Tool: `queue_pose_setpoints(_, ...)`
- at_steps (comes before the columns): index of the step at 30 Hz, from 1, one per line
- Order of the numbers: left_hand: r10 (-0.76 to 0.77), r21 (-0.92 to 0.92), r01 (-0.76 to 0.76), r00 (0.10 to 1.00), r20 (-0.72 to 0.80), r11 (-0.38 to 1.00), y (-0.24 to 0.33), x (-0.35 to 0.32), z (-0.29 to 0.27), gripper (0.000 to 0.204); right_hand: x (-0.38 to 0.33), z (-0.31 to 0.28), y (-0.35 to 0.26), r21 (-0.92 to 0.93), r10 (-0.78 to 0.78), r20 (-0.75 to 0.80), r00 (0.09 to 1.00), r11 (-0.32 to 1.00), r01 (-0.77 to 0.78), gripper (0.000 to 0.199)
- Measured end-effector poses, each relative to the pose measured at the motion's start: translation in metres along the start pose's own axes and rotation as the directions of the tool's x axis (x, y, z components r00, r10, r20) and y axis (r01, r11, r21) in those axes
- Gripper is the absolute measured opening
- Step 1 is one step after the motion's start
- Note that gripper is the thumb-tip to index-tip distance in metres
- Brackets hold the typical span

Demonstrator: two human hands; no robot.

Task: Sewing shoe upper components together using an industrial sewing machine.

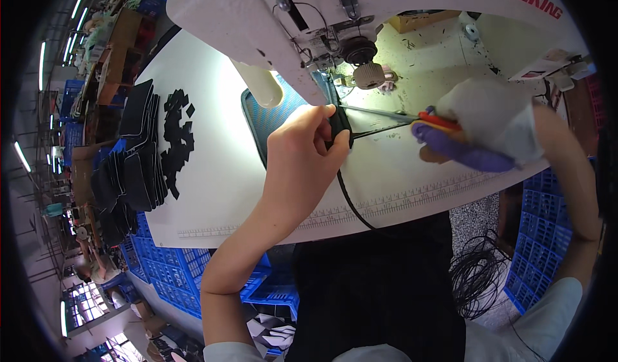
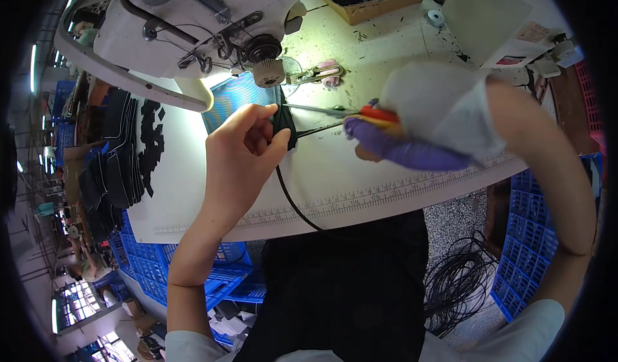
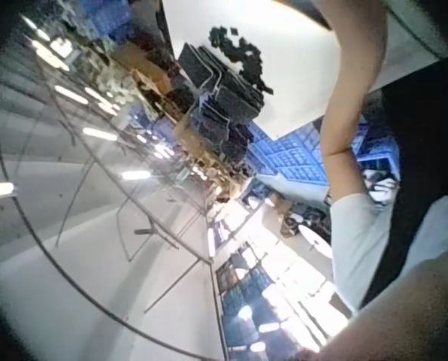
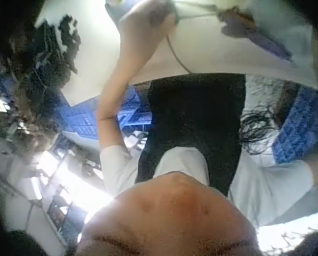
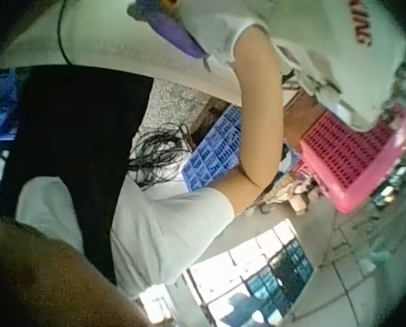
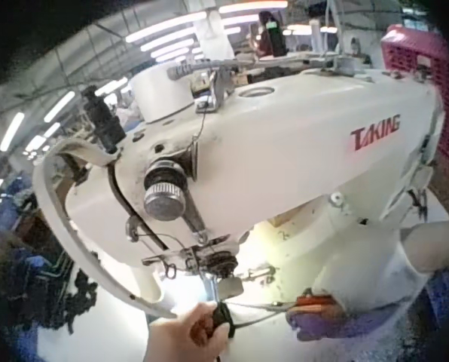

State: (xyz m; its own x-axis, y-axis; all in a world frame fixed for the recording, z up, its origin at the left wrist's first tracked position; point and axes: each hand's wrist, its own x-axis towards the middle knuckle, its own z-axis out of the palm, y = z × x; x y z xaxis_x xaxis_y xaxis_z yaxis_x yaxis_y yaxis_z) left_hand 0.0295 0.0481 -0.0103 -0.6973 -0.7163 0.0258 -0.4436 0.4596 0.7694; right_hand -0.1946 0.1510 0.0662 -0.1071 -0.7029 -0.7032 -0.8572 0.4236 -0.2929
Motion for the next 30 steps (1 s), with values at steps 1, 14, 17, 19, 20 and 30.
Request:
queue_pose_setpoints(1, -0.005, 0.001, 0.005, 1.000, -0.008, 1.000, 0.000, 0.000, 0.001, 0.024, -0.005, -0.005, 0.003, 0.071, -0.024, 0.011, 1.000, 0.997, 0.023, 0.056)
queue_pose_setpoints(14, -0.091, -0.400, 0.054, 0.993, -0.076, 0.915, -0.013, -0.003, 0.006, 0.023, 0.005, -0.011, 0.003, -0.164, -0.033, -0.073, 0.997, 0.986, 0.021, 0.055)
queue_pose_setpoints(17, -0.050, -0.318, 0.033, 0.998, -0.045, 0.948, -0.016, -0.003, 0.006, 0.022, 0.009, -0.015, 0.000, -0.139, -0.021, -0.056, 0.998, 0.990, 0.013, 0.053)
queue_pose_setpoints(19, -0.014, -0.271, 0.002, 0.999, -0.044, 0.963, -0.018, -0.003, 0.006, 0.022, 0.011, -0.018, 0.000, -0.126, -0.019, -0.043, 0.999, 0.992, 0.014, 0.052)
queue_pose_setpoints(20, -0.009, -0.237, 0.001, 1.000, -0.030, 0.972, -0.019, -0.004, 0.007, 0.022, 0.011, -0.020, 0.000, -0.115, -0.017, -0.034, 0.999, 0.993, 0.013, 0.051)
queue_pose_setpoints(30, 0.131, -0.206, -0.168, 0.975, -0.182, 0.964, -0.021, 0.000, 0.013, 0.017, 0.011, -0.028, 0.016, 0.017, -0.005, 0.023, 1.000, 1.000, 0.005, 0.052)
